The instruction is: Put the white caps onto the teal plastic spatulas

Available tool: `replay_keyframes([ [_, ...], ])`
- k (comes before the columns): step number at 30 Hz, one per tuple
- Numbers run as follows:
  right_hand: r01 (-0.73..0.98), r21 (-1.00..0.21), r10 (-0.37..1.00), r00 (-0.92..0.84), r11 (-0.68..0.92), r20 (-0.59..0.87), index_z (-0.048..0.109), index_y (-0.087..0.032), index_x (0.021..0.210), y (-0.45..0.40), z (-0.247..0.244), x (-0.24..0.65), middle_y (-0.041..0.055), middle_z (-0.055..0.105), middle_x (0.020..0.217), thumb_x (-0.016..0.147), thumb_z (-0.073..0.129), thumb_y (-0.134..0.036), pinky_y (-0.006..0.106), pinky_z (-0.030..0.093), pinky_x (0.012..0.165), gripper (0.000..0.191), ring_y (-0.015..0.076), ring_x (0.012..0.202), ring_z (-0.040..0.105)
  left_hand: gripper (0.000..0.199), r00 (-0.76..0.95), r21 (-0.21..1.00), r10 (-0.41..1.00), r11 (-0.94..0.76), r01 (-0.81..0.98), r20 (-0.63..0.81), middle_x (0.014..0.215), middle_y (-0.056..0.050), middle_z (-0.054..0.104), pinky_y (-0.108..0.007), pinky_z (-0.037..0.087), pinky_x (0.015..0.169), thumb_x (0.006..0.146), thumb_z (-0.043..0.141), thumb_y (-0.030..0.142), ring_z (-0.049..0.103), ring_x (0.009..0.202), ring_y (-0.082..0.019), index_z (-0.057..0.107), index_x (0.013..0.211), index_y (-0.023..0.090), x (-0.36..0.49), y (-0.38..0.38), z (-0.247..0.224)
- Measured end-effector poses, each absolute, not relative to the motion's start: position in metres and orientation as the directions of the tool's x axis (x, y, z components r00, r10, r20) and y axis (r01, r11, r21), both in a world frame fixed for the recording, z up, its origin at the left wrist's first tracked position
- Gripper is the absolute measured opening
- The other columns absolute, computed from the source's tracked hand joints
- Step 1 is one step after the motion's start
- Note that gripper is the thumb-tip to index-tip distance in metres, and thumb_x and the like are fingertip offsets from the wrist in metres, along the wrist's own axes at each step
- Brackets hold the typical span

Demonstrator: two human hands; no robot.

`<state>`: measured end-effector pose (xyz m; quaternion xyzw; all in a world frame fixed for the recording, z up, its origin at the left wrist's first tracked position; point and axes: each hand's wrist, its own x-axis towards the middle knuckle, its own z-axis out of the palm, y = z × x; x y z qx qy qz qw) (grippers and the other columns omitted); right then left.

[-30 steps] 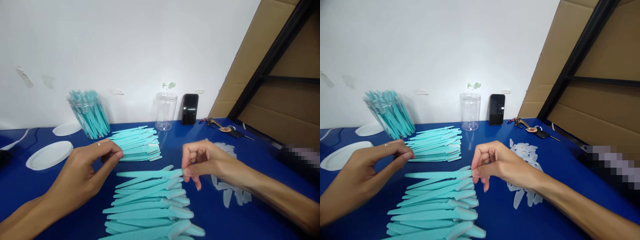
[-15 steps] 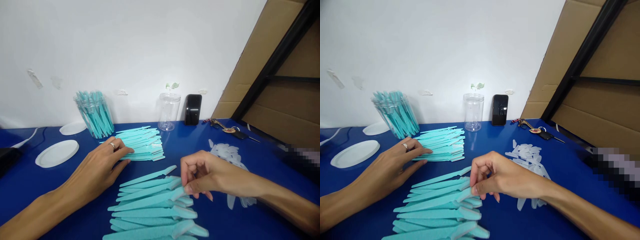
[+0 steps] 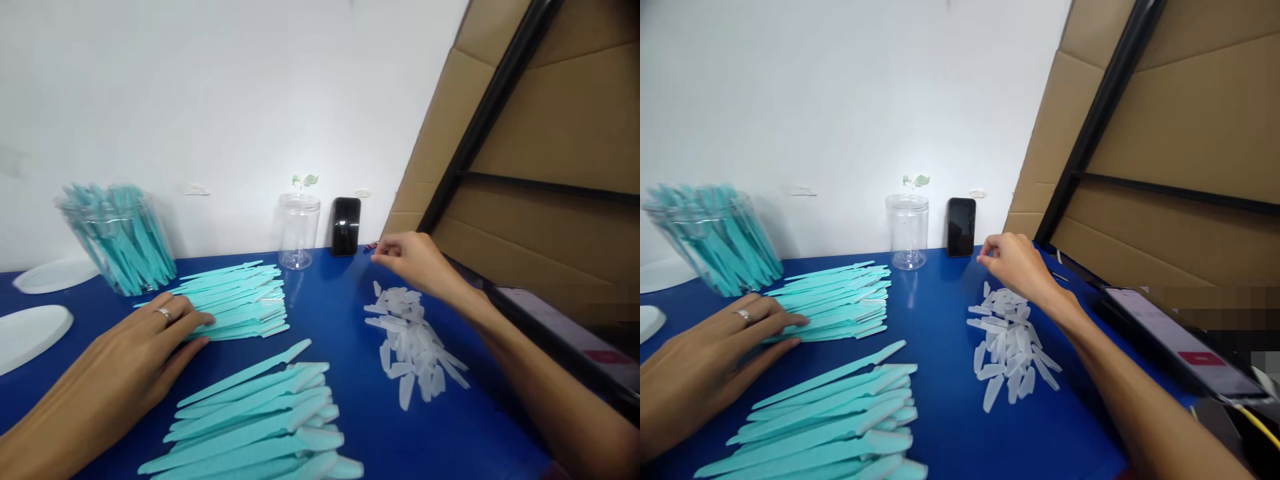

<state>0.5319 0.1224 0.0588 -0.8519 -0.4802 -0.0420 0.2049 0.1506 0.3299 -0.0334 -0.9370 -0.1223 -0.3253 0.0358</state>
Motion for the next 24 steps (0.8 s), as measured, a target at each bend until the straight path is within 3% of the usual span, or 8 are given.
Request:
replay_keyframes([
  [3, 0.811, -0.179, 0.81, 0.578, -0.557, 0.098, 0.078, -0.022, 0.076, 0.122, 0.056, 0.55, 0.0076, 0.075, 0.081, 0.092, 0.081, -0.034, 0.035, 0.042, 0.069, 0.02, 0.0276, 0.081, 0.07, 0.033, 0.769, 0.022, 0.244, -0.958, 0.287, 0.591, 0.102, 0.001, 0.073, -0.039, 0.055, 0.097, 0.116, 0.047, 0.052, 0.072, 0.095, -0.025, 0.075, 0.11, 0.035, 0.15, 0.332, -0.037],
  [8, 0.815, -0.183, 0.835, 0.545, -0.55, -0.079, 0.077, -0.021, 0.068, 0.124, 0.045, 0.551, 0.0086, 0.075, 0.076, 0.089, 0.087, -0.042, 0.034, 0.044, 0.066, 0.032, 0.0271, 0.075, 0.071, 0.038, 0.786, -0.024, 0.231, -0.954, 0.297, 0.573, 0.104, -0.001, 0.074, -0.04, 0.055, 0.093, 0.116, 0.044, 0.052, 0.071, 0.098, -0.026, 0.078, 0.114, 0.033, 0.15, 0.333, -0.038],
  [13, 0.825, -0.283, 0.87, 0.484, -0.49, -0.096, 0.08, -0.019, 0.074, 0.133, 0.032, 0.554, 0.0102, 0.082, 0.085, 0.086, 0.084, -0.03, 0.033, 0.05, 0.072, 0.017, 0.0287, 0.09, 0.075, 0.043, 0.822, -0.092, 0.163, -0.964, 0.251, 0.545, 0.098, -0.002, 0.078, -0.043, 0.059, 0.093, 0.116, 0.042, 0.048, 0.073, 0.089, -0.025, 0.078, 0.101, 0.031, 0.151, 0.329, -0.027],
  [18, 0.821, -0.373, 0.898, 0.431, -0.433, -0.095, 0.077, -0.019, 0.073, 0.139, 0.025, 0.552, 0.0085, 0.082, 0.082, 0.087, 0.078, -0.023, 0.033, 0.052, 0.068, 0.014, 0.0251, 0.078, 0.074, 0.035, 0.829, -0.103, 0.152, -0.964, 0.244, 0.539, 0.097, -0.004, 0.075, -0.04, 0.057, 0.085, 0.116, 0.047, 0.041, 0.071, 0.088, -0.025, 0.077, 0.104, 0.027, 0.152, 0.327, -0.024],
  [24, 0.818, -0.387, 0.896, 0.442, -0.425, -0.05, 0.076, -0.02, 0.071, 0.139, 0.024, 0.543, 0.0063, 0.078, 0.073, 0.087, 0.076, -0.017, 0.034, 0.045, 0.065, 0.016, 0.0238, 0.072, 0.069, 0.038, 0.826, -0.098, 0.162, -0.962, 0.253, 0.54, 0.099, -0.005, 0.07, -0.04, 0.052, 0.085, 0.118, 0.042, 0.04, 0.065, 0.092, -0.025, 0.075, 0.106, 0.025, 0.149, 0.329, -0.033],
])
